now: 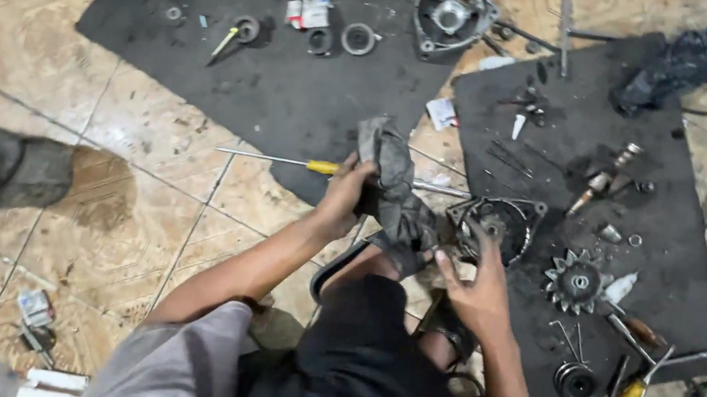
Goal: The person assembles a mechanical component by inserting a cylindrical shaft into a housing, then attaching a pulley and a metal ring. The person uses hands to align and press parts together on a workbench covered with tools and spare parts.
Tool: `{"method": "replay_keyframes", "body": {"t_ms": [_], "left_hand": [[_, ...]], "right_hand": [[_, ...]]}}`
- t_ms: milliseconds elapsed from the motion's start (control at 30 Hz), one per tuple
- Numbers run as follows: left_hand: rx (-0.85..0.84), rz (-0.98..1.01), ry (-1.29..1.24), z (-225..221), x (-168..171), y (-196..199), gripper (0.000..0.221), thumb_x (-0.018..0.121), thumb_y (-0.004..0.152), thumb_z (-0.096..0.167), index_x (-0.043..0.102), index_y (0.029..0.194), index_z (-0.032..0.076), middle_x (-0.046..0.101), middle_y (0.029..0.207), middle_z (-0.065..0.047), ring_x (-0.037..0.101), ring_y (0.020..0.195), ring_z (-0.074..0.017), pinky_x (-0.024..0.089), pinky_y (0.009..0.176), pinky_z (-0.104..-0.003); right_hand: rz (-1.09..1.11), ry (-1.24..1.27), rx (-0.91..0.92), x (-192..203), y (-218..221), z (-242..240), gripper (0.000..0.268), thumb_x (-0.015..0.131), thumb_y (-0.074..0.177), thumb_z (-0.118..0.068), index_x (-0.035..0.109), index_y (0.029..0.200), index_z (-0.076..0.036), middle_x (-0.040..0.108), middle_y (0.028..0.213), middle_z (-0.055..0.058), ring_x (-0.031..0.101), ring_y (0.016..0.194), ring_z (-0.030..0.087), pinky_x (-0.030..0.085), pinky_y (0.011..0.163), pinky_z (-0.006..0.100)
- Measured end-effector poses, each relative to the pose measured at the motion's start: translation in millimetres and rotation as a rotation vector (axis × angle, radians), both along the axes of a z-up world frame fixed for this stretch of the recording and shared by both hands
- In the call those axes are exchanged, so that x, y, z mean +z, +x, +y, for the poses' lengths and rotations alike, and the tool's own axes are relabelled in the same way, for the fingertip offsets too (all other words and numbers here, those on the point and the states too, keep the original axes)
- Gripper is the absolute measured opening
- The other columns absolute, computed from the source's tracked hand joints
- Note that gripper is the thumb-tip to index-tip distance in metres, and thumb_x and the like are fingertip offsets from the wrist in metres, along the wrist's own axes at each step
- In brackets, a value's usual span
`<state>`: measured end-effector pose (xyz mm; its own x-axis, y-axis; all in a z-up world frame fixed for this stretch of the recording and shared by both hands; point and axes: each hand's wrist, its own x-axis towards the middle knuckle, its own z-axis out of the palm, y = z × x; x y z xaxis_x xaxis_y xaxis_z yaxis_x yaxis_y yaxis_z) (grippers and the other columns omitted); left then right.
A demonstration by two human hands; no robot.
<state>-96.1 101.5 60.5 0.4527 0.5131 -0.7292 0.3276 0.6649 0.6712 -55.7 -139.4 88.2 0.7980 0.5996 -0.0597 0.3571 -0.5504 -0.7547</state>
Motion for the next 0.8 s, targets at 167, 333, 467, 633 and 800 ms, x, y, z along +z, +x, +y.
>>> {"method": "replay_keyframes", "body": {"t_ms": [167,333,467,633,800], "left_hand": [[-0.067,-0.017,-0.103,11.4,6.3,-46.5,0.080,0.069,0.092,0.040,0.036,0.159,0.011,0.039,0.155,-0.030,0.045,0.139,-0.0461,0.044,0.105,-0.064],[-0.074,0.051,-0.068,14.2,27.0,-94.8,0.088,0.069,0.087,0.057,0.043,0.153,0.004,0.050,0.144,-0.033,0.053,0.132,-0.0453,0.052,0.099,-0.058],[-0.196,0.023,0.063,14.0,49.4,-141.0,0.059,0.054,0.090,0.051,0.069,0.129,0.010,0.071,0.133,-0.009,0.063,0.126,-0.0192,0.044,0.106,-0.030],[-0.260,0.145,0.026,20.7,55.3,-171.3,0.083,0.048,0.082,0.066,0.058,0.144,0.012,0.052,0.154,-0.011,0.046,0.144,-0.0289,0.035,0.115,-0.040],[-0.440,0.070,0.111,17.9,45.8,-140.5,0.071,0.047,0.085,0.065,0.067,0.134,0.016,0.068,0.138,-0.004,0.059,0.132,-0.0170,0.038,0.111,-0.033]], "right_hand": [[0.436,-0.178,-0.086,-15.6,-21.7,-9.4,0.064,0.077,0.087,-0.045,0.059,0.144,-0.021,0.067,0.134,0.019,0.062,0.125,0.043,0.058,0.095,0.056],[0.332,-0.188,-0.005,37.1,-10.1,11.6,0.061,0.079,0.087,-0.032,0.061,0.141,-0.012,0.071,0.122,0.027,0.065,0.118,0.049,0.057,0.094,0.060],[0.381,-0.356,0.009,96.9,-0.1,14.3,0.052,0.070,0.091,-0.021,0.060,0.141,-0.013,0.072,0.133,0.007,0.067,0.121,0.019,0.047,0.108,0.032],[0.411,-0.165,0.135,135.1,6.0,-11.6,0.055,0.065,0.088,-0.003,0.055,0.142,0.004,0.069,0.130,0.020,0.068,0.117,0.028,0.055,0.105,0.038],[0.483,-0.674,-0.460,137.4,15.0,-43.8,0.073,0.073,0.084,-0.036,0.053,0.151,-0.015,0.065,0.136,0.023,0.059,0.128,0.042,0.044,0.106,0.054]]}}
